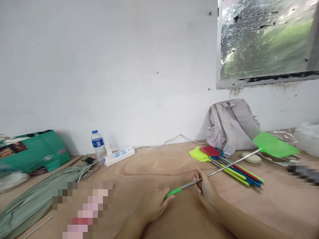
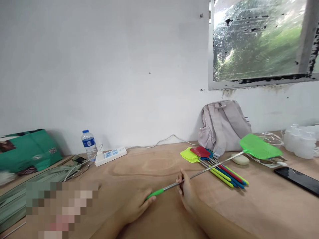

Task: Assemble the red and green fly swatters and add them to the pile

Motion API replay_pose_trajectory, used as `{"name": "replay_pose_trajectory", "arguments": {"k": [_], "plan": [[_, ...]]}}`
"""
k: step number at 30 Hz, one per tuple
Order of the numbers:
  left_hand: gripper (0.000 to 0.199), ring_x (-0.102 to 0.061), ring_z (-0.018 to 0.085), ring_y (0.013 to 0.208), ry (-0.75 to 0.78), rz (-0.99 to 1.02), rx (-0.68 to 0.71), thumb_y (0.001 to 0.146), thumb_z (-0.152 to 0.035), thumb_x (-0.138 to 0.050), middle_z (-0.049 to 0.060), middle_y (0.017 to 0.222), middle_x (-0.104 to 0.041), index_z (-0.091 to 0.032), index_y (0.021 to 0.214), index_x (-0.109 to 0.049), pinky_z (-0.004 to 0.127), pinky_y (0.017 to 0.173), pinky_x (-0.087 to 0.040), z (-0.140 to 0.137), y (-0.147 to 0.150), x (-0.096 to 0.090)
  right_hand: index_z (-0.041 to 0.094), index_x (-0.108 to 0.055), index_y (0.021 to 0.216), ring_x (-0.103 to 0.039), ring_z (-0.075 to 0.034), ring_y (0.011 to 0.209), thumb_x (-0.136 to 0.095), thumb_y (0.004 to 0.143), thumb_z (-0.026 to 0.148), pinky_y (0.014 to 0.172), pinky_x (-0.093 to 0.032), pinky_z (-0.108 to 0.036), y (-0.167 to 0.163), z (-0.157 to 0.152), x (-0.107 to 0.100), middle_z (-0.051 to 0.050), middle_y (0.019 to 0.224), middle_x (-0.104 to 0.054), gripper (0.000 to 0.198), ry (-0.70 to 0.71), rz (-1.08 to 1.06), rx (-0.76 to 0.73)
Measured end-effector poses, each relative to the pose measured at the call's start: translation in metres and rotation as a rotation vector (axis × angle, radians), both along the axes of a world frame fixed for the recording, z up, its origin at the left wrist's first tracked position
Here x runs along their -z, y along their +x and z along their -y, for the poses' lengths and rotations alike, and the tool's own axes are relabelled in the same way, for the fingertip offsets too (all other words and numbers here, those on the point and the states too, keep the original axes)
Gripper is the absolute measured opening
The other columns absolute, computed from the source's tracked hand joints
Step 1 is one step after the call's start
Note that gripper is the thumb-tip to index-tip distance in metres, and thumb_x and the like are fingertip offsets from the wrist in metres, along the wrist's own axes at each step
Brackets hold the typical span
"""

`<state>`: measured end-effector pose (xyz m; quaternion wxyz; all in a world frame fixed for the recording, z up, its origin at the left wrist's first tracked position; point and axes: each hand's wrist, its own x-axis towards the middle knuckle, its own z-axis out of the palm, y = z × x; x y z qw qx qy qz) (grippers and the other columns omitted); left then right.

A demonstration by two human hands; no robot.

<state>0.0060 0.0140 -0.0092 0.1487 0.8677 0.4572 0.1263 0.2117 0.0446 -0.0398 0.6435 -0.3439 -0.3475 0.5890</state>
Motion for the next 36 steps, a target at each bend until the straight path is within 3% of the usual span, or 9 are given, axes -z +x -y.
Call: {"name": "replay_pose_trajectory", "arguments": {"k": [5,9,13,20,29,36], "plan": [[0.045,-0.047,0.015,0.066,-0.108,0.087,0.014,0.087,-0.051,-0.021,0.000,0.069,-0.052,-0.020,0.070,-0.048,0.025,0.060,-0.030,0.006,-0.010,-0.011,0.022,-0.028,0.044,-0.017,-0.003,0.026,-0.046,0.073,0.052,0.028,-0.013,-0.021,0.027,-0.009,-0.013,0.004,0.040,-0.042,0.045,-0.081,0.035,0.027],[0.045,-0.043,0.013,0.063,-0.227,0.189,0.018,0.086,-0.052,-0.023,-0.003,0.065,-0.045,-0.019,0.066,-0.046,0.022,0.058,-0.031,0.007,-0.020,-0.021,0.021,-0.026,0.043,-0.019,-0.004,0.025,-0.053,0.071,0.050,0.026,-0.015,-0.020,0.058,-0.018,-0.031,0.006,0.036,-0.036,0.048,0.034,-0.059,0.041],[0.047,-0.045,0.014,0.069,-0.241,0.153,-0.011,0.085,-0.056,-0.024,-0.002,0.071,-0.050,-0.019,0.073,-0.051,0.022,0.063,-0.033,0.002,-0.034,-0.031,0.020,-0.027,0.042,-0.022,-0.003,0.023,-0.055,0.075,0.042,0.023,-0.016,-0.019,0.082,-0.020,-0.044,0.006,0.034,-0.036,0.049,0.097,-0.244,0.095],[0.049,-0.050,0.015,0.073,-0.050,0.055,-0.032,0.086,-0.054,-0.021,-0.001,0.078,-0.059,-0.021,0.085,-0.057,0.025,0.068,-0.038,0.001,-0.043,-0.042,0.018,-0.028,0.041,-0.026,-0.004,0.022,-0.044,0.084,0.038,0.023,-0.023,-0.019,0.112,-0.022,-0.055,0.006,0.032,-0.038,0.050,0.156,-0.403,0.117],[0.039,-0.056,0.018,0.083,0.319,-0.207,-0.021,0.090,-0.043,-0.022,0.001,0.090,-0.065,-0.025,0.093,-0.057,0.031,0.076,-0.034,-0.001,-0.052,-0.052,0.018,-0.029,0.043,-0.025,-0.003,0.023,-0.048,0.081,0.034,0.023,-0.020,-0.017,0.110,-0.032,-0.043,0.006,0.034,-0.040,0.046,0.089,-0.324,0.126],[0.034,-0.055,0.017,0.069,0.563,-0.387,0.006,0.091,-0.038,-0.026,0.001,0.074,-0.063,-0.021,0.084,-0.055,0.032,0.070,-0.029,-0.005,-0.055,-0.049,0.018,-0.029,0.045,-0.024,-0.002,0.023,-0.050,0.080,0.035,0.024,-0.021,-0.016,0.116,-0.036,-0.040,0.006,0.036,-0.042,0.044,0.093,-0.294,0.133]]}}
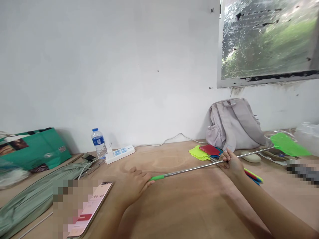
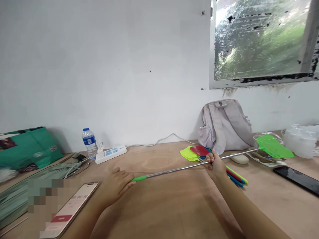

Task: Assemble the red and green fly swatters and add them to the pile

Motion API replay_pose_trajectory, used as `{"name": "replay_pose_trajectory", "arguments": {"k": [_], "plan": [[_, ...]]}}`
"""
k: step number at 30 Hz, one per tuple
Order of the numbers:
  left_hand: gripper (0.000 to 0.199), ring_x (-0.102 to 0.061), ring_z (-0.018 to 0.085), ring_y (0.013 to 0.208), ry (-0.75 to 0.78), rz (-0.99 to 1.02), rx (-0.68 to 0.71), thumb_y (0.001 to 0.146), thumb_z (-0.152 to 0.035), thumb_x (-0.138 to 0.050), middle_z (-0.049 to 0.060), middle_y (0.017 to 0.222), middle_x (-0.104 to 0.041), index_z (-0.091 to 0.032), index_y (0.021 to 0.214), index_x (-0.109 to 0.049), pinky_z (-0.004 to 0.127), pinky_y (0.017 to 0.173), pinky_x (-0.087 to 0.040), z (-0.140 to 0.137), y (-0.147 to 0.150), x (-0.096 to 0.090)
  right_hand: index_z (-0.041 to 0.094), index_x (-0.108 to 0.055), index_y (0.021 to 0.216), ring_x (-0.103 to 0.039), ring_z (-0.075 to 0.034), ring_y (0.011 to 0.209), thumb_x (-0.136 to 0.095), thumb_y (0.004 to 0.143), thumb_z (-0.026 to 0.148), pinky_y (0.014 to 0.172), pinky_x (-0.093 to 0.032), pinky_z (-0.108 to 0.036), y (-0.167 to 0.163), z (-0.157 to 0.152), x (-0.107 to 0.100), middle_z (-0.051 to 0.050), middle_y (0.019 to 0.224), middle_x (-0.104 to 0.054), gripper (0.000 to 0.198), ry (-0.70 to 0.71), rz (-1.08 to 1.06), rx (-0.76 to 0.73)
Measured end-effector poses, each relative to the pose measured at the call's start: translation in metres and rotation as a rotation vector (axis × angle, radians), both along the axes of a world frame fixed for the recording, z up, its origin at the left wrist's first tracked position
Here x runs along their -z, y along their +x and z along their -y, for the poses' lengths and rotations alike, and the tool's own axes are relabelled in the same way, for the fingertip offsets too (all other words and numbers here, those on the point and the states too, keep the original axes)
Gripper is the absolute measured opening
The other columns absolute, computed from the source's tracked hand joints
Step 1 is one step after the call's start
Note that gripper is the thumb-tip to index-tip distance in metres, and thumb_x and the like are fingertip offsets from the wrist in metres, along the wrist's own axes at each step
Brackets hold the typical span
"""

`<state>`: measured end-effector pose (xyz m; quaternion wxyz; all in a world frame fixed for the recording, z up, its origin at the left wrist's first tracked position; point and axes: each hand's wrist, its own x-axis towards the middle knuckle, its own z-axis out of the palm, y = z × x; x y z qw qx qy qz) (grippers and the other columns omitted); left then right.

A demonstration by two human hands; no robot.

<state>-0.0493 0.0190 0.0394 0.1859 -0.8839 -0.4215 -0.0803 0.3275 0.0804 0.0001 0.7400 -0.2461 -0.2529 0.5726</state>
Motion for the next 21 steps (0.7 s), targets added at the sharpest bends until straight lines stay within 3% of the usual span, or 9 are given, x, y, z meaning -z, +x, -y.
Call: {"name": "replay_pose_trajectory", "arguments": {"k": [4,13,17,21], "plan": [[0.034,-0.054,0.016,0.067,-0.006,0.019,0.000,0.091,-0.037,-0.026,0.001,0.072,-0.062,-0.021,0.081,-0.054,0.032,0.069,-0.028,-0.001,-0.001,0.000,0.018,-0.028,0.044,-0.025,-0.002,0.024,-0.051,0.079,0.034,0.024,-0.022,-0.015,0.002,0.000,0.000,0.006,0.036,-0.041,0.044,0.016,-0.004,-0.008],[0.033,-0.056,0.016,0.089,-0.286,0.274,-0.021,0.090,-0.041,-0.027,-0.002,0.099,-0.064,-0.028,0.100,-0.056,0.027,0.075,-0.036,-0.007,-0.021,0.012,0.017,-0.033,0.043,-0.024,-0.001,0.025,-0.058,0.075,0.037,0.025,-0.021,-0.016,-0.013,0.009,-0.001,0.005,0.040,-0.044,0.044,0.118,0.056,-0.019],[0.035,-0.055,0.019,0.091,-0.236,0.238,-0.102,0.089,-0.042,-0.029,0.002,0.098,-0.063,-0.024,0.096,-0.057,0.030,0.077,-0.038,-0.013,-0.025,0.022,0.017,-0.041,0.048,-0.025,-0.001,0.027,-0.060,0.071,0.036,0.028,-0.022,-0.016,-0.036,0.018,0.004,0.005,0.046,-0.047,0.035,0.127,0.095,-0.084],[0.032,-0.055,0.020,0.083,-0.163,0.209,-0.237,0.089,-0.037,-0.028,0.006,0.091,-0.061,-0.019,0.090,-0.055,0.030,0.071,-0.040,-0.008,-0.011,0.018,0.018,-0.049,0.055,-0.035,-0.002,0.034,-0.065,0.066,0.033,0.034,-0.029,-0.017,-0.061,0.029,0.006,0.004,0.057,-0.052,0.025,0.065,0.165,-0.180]]}}
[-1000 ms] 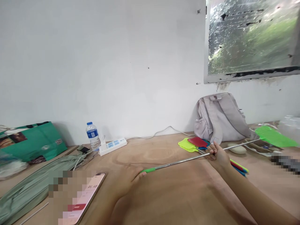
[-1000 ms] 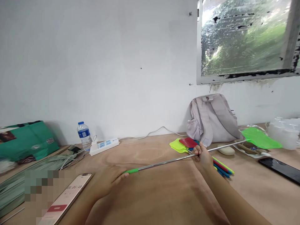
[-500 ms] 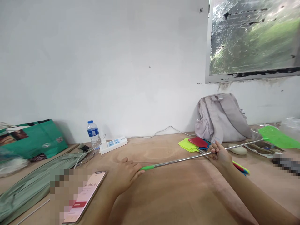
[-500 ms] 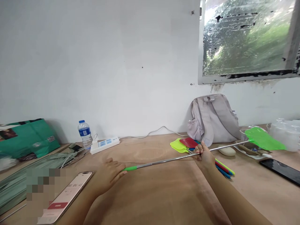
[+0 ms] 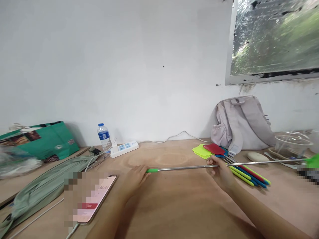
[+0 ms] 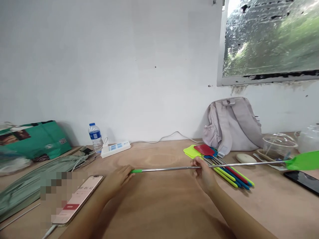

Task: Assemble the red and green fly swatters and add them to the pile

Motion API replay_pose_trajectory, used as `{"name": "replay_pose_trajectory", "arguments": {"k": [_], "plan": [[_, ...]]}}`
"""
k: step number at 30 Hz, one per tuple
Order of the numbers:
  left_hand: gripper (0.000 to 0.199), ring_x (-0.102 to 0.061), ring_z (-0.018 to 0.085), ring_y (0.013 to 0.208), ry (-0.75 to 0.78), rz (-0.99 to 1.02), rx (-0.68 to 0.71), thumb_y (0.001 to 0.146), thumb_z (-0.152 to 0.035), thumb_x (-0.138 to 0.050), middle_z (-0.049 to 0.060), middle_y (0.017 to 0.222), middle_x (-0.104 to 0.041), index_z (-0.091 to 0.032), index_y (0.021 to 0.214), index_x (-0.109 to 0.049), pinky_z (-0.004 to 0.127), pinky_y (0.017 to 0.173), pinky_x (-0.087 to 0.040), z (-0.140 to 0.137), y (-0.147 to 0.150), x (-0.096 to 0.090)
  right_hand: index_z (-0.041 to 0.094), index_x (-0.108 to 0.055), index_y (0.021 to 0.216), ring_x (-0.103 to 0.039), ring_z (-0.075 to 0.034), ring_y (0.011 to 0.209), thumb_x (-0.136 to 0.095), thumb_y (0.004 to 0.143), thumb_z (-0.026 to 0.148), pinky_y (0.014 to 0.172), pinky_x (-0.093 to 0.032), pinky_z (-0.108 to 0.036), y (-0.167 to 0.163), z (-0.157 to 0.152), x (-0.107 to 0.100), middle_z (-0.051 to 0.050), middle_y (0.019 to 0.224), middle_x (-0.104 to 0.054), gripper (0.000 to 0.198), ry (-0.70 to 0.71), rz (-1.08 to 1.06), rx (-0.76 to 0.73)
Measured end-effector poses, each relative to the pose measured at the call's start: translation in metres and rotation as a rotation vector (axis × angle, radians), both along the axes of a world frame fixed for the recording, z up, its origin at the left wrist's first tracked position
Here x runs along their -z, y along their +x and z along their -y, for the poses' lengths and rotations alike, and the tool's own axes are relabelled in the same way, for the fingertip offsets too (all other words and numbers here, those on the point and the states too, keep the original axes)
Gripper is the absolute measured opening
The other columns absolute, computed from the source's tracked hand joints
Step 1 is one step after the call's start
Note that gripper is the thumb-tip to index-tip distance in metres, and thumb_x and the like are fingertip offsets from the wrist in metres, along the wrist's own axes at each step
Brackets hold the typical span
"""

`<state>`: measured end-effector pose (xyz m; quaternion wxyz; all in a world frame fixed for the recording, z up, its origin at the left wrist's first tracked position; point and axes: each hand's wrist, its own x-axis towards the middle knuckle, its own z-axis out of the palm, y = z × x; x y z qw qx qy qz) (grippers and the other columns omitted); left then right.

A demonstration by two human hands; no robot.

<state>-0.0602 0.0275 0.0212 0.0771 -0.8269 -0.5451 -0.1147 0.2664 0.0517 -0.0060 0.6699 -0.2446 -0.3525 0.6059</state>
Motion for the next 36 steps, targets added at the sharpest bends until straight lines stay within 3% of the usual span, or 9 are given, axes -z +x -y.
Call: {"name": "replay_pose_trajectory", "arguments": {"k": [6,9,15,22,29,33,36], "plan": [[0.026,-0.055,0.020,0.087,0.083,-0.105,0.092,0.087,-0.021,-0.033,0.004,0.095,-0.061,-0.022,0.104,-0.052,0.030,0.071,-0.041,0.018,0.029,-0.011,0.018,-0.049,0.056,-0.047,-0.007,0.043,-0.072,0.057,0.038,0.043,-0.038,-0.021,-0.037,0.019,0.001,0.005,0.057,-0.052,0.030,-0.024,0.152,-0.063],[0.028,-0.056,0.020,0.085,0.110,-0.129,0.173,0.087,-0.020,-0.034,0.004,0.095,-0.062,-0.024,0.110,-0.049,0.030,0.070,-0.042,0.019,0.046,0.000,0.019,-0.048,0.057,-0.050,-0.008,0.044,-0.076,0.051,0.037,0.044,-0.039,-0.021,-0.054,0.028,0.006,0.005,0.057,-0.053,0.034,-0.042,0.195,-0.085],[0.027,-0.059,0.021,0.077,0.007,-0.104,0.169,0.090,-0.029,-0.028,0.004,0.093,-0.063,-0.021,0.096,-0.054,0.029,0.061,-0.043,0.018,0.070,0.021,0.018,-0.048,0.055,-0.051,-0.010,0.039,-0.068,0.057,0.051,0.039,-0.040,-0.023,-0.066,0.027,0.018,0.003,0.053,-0.055,0.039,-0.093,0.228,-0.082],[0.034,-0.061,0.021,0.074,-0.115,-0.024,0.146,0.091,-0.033,-0.022,0.004,0.090,-0.065,-0.023,0.108,-0.049,0.028,0.061,-0.044,0.023,0.070,0.016,0.018,-0.042,0.047,-0.042,-0.007,0.027,-0.063,0.056,0.059,0.028,-0.030,-0.020,-0.043,0.007,0.018,0.003,0.043,-0.053,0.047,-0.200,0.175,0.161],[0.036,-0.058,0.017,0.089,-0.246,0.122,0.258,0.091,-0.038,-0.024,0.001,0.103,-0.063,-0.027,0.112,-0.051,0.028,0.074,-0.045,0.022,0.048,-0.009,0.018,-0.046,0.046,-0.040,-0.007,0.025,-0.064,0.052,0.062,0.026,-0.028,-0.021,-0.048,0.014,0.013,0.005,0.041,-0.048,0.047,-0.143,0.251,0.162],[0.036,-0.057,0.015,0.093,-0.298,0.226,0.270,0.091,-0.039,-0.024,0.000,0.107,-0.062,-0.025,0.111,-0.051,0.028,0.079,-0.044,0.018,0.040,-0.002,0.019,-0.047,0.049,-0.041,-0.007,0.027,-0.063,0.058,0.057,0.028,-0.029,-0.022,-0.048,0.016,0.014,0.005,0.043,-0.050,0.043,-0.091,0.286,0.100],[0.037,-0.058,0.018,0.090,-0.227,0.147,0.247,0.090,-0.040,-0.025,0.002,0.105,-0.063,-0.025,0.111,-0.051,0.029,0.076,-0.045,0.018,0.043,0.006,0.019,-0.047,0.048,-0.041,-0.006,0.029,-0.064,0.058,0.055,0.028,-0.029,-0.021,-0.044,0.012,0.019,0.004,0.045,-0.052,0.042,-0.071,0.249,0.107]]}}
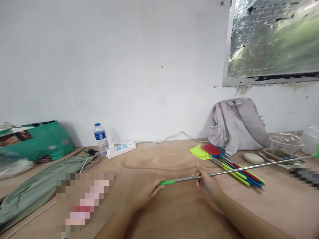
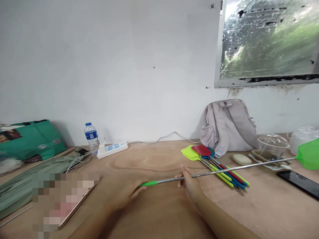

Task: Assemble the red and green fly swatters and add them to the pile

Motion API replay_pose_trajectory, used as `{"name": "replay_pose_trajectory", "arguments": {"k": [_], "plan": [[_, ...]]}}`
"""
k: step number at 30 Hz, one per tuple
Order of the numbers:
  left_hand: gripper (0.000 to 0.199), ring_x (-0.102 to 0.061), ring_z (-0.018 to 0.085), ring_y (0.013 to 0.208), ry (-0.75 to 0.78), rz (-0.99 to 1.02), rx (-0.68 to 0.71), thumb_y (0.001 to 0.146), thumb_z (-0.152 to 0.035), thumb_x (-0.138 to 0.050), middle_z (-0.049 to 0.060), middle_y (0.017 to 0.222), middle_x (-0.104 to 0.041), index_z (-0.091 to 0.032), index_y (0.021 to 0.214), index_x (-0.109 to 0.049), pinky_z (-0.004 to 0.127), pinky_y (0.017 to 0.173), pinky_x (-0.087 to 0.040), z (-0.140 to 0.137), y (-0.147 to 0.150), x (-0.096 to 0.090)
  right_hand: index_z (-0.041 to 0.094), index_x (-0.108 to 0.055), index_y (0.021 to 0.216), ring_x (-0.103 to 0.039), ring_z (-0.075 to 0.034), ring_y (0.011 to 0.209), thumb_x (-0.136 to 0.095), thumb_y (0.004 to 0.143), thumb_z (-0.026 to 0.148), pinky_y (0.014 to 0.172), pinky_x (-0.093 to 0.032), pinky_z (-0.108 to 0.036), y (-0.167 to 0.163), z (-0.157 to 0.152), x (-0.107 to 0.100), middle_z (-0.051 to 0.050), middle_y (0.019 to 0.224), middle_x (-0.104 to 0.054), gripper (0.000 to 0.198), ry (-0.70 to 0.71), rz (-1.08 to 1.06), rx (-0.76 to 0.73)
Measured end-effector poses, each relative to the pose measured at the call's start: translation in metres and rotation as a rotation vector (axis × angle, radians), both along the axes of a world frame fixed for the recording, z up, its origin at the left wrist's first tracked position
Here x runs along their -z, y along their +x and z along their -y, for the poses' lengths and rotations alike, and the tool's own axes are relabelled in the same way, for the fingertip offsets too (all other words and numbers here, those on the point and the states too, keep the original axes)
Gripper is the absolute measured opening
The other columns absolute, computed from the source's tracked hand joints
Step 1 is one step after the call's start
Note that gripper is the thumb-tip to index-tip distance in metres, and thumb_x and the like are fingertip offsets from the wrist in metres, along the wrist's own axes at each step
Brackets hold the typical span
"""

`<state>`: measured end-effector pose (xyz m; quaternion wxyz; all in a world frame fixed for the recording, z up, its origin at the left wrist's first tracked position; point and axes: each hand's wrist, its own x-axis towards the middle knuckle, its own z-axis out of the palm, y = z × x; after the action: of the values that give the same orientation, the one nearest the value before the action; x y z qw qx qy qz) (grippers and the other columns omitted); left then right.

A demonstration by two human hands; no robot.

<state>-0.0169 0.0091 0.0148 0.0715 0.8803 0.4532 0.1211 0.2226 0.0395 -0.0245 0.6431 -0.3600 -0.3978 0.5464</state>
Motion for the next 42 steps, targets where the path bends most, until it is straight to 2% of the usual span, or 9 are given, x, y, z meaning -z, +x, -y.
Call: {"name": "replay_pose_trajectory", "arguments": {"k": [4,10,15,19,24,31,36,42], "plan": [[0.036,-0.058,0.020,0.087,0.139,-0.080,0.003,0.091,-0.035,-0.025,0.004,0.100,-0.064,-0.023,0.111,-0.052,0.032,0.074,-0.044,0.002,0.013,0.005,0.018,-0.046,0.047,-0.038,-0.005,0.029,-0.067,0.057,0.052,0.027,-0.026,-0.019,0.008,-0.009,0.006,0.004,0.046,-0.052,0.042,-0.010,-0.092,0.010],[0.033,-0.059,0.019,0.088,0.180,-0.051,0.038,0.091,-0.030,-0.027,0.002,0.109,-0.062,-0.024,0.113,-0.049,0.032,0.076,-0.043,0.000,0.029,0.016,0.017,-0.043,0.046,-0.030,-0.002,0.027,-0.066,0.062,0.044,0.027,-0.021,-0.017,0.017,-0.020,0.008,0.006,0.045,-0.048,0.039,0.013,-0.179,-0.073],[0.032,-0.059,0.019,0.089,0.208,-0.037,0.053,0.091,-0.032,-0.027,0.003,0.108,-0.062,-0.024,0.113,-0.049,0.032,0.077,-0.042,-0.001,0.026,0.023,0.018,-0.041,0.046,-0.031,-0.003,0.027,-0.064,0.064,0.042,0.026,-0.021,-0.017,0.016,-0.021,0.010,0.006,0.044,-0.045,0.038,0.013,-0.148,-0.048],[0.032,-0.059,0.019,0.088,0.189,-0.051,0.034,0.091,-0.032,-0.025,0.002,0.107,-0.063,-0.024,0.112,-0.048,0.031,0.074,-0.042,-0.001,0.020,0.019,0.018,-0.042,0.047,-0.034,-0.003,0.026,-0.063,0.065,0.043,0.026,-0.024,-0.017,0.012,-0.018,0.012,0.006,0.044,-0.048,0.037,0.036,-0.103,-0.042],[0.031,-0.058,0.020,0.082,0.150,-0.069,-0.008,0.090,-0.032,-0.027,0.001,0.098,-0.064,-0.026,0.111,-0.049,0.030,0.068,-0.041,-0.001,0.012,0.012,0.017,-0.046,0.044,-0.038,-0.005,0.025,-0.067,0.059,0.048,0.024,-0.025,-0.018,0.007,-0.014,0.008,0.003,0.044,-0.052,0.040,0.047,-0.034,-0.022],[0.022,-0.054,0.015,0.072,0.063,-0.038,0.043,0.085,-0.038,-0.039,-0.001,0.079,-0.062,-0.023,0.086,-0.056,0.025,0.062,-0.038,0.001,0.012,0.006,0.016,-0.045,0.038,-0.039,-0.006,0.024,-0.069,0.055,0.048,0.022,-0.028,-0.018,0.009,-0.015,-0.004,0.003,0.041,-0.051,0.043,0.006,0.033,-0.076],[0.027,-0.054,0.015,0.079,0.039,0.153,0.094,0.088,-0.036,-0.031,0.000,0.085,-0.063,-0.023,0.091,-0.055,0.026,0.071,-0.038,0.009,0.015,0.005,0.017,-0.042,0.040,-0.034,-0.004,0.022,-0.064,0.063,0.040,0.020,-0.023,-0.017,0.014,-0.005,-0.017,0.005,0.040,-0.048,0.040,0.050,-0.021,-0.131],[0.031,-0.055,0.015,0.073,-0.001,0.497,-0.096,0.087,-0.038,-0.033,0.002,0.078,-0.062,-0.020,0.091,-0.058,0.025,0.068,-0.039,0.000,0.007,0.014,0.017,-0.035,0.040,-0.024,-0.002,0.020,-0.056,0.071,0.038,0.020,-0.014,-0.016,0.027,0.001,-0.030,0.006,0.037,-0.042,0.043,0.055,0.077,-0.307]]}}
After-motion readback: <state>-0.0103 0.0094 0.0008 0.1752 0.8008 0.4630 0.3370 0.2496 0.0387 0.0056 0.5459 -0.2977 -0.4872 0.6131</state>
